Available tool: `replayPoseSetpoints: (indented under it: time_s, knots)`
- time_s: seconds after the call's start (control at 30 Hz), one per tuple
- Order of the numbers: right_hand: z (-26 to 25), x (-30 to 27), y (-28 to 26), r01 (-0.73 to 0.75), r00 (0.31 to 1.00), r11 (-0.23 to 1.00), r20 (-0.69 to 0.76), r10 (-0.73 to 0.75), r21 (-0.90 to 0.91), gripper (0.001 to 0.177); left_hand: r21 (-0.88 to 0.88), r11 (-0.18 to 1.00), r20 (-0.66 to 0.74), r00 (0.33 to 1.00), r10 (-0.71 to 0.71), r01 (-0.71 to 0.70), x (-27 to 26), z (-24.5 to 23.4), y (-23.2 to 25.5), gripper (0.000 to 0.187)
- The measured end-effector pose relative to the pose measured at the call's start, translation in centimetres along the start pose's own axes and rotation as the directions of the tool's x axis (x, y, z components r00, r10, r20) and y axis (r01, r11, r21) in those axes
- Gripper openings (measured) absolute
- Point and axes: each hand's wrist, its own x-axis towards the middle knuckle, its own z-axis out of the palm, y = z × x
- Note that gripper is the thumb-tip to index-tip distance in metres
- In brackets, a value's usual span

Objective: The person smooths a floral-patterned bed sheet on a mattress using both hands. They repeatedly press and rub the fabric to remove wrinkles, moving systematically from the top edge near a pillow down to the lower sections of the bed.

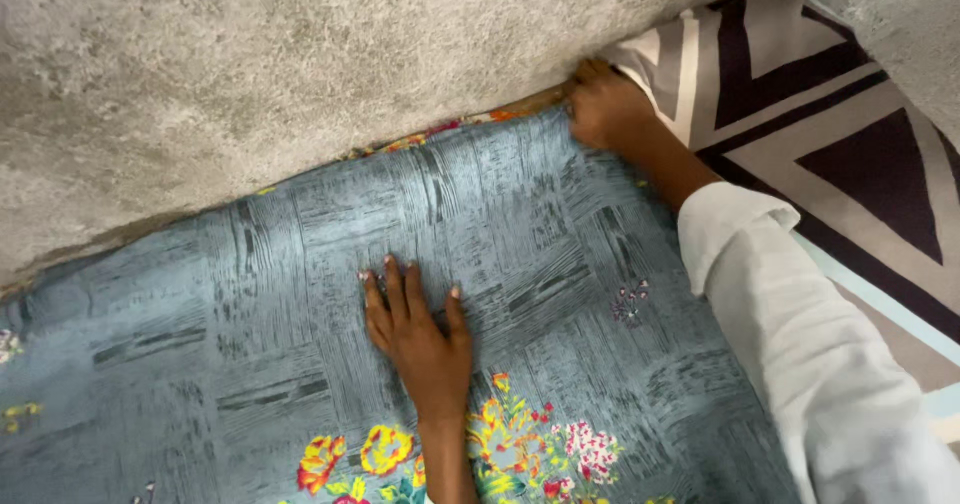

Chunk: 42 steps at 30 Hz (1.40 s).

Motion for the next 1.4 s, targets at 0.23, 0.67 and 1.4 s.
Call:
replayPoseSetpoints:
  time_s: [0.23, 0.67, 1.4]
  knots:
    - [0.5, 0.2, -6.2, 0.287, 0.952, 0.95, -0.147, -0.268, 0.125, 0.039, 0.02, 1.0, 0.004, 1.0, -0.004, 0.004, -0.1, 0.3, -0.1, 0.053]
    - [4.6, 4.9, -7.6, -0.412, 0.877, 0.752, 0.447, 0.174, 0.515, 0.044, -0.004, 1.0, 0.014, 1.0, -0.008, 0.008, 0.0, 0.0, 0.1, 0.051]
    - [2.4, -0.4, -16.2, 0.193, 0.912, 0.964, -0.395, -0.107, 0.184, 0.05, -0.002, 1.0, 0.001, 1.0, 0.001, -0.001, 0.0, 0.0, 0.4, 0.051]
